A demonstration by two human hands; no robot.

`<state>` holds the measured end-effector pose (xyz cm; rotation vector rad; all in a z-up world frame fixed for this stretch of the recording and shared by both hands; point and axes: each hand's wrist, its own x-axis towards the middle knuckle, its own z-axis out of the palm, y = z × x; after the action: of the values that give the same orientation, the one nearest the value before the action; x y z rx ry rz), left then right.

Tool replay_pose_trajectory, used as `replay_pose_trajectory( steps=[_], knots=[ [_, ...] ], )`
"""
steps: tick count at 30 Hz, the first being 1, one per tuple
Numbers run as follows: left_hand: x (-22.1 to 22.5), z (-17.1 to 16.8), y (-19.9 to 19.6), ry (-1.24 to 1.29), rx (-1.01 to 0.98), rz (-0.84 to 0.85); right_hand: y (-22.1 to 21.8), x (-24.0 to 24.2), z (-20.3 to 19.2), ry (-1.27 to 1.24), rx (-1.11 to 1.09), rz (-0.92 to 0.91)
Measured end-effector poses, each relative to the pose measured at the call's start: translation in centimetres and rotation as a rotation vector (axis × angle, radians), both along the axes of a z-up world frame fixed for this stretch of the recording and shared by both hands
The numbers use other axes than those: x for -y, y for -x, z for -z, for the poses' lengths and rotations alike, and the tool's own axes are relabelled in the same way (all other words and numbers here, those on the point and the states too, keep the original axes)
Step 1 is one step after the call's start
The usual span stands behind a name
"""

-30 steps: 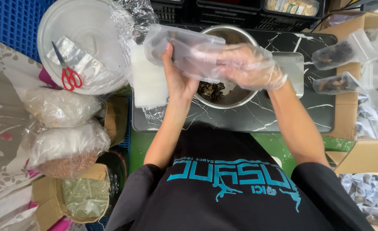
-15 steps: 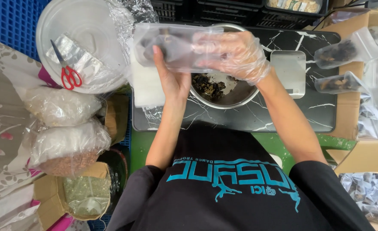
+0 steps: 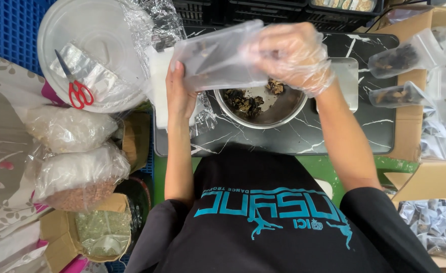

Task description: Packaging dried food items into small plastic bags, weighing them on a scale, and placing them into a cardboard box for shipping.

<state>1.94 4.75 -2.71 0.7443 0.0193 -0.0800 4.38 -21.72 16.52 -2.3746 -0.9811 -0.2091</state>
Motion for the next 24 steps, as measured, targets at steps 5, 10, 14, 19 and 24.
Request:
replay_pose_trajectory(
  steps=[5, 10, 14, 19, 24],
  knots=[
    [-1.2, 1.1, 0.6, 0.141, -0.058, -0.059, -1.1, 0.1, 7.9, -0.671, -0.329, 0.374],
    [-1.1, 1.6, 1.1, 0.132, -0.025, -0.02, -3.1, -2.9, 14.4, 0.612, -0.427, 0.548],
    [-0.6, 1.9, 1.8, 0.137, -0.047, -0.056, -2.5, -1.9, 15.8, 0.61, -0.45, 0.564],
    [-0.8, 1.9, 1.9, 0.139, -0.095, -0.075, -1.6, 0.6, 15.6, 0.295, -0.298, 0.572],
    [-1.2, 2.2, 2.1, 0.059, -0.058, -0.12, -0.7, 2.4, 14.7, -0.879, -0.763, 0.394]
  ],
)
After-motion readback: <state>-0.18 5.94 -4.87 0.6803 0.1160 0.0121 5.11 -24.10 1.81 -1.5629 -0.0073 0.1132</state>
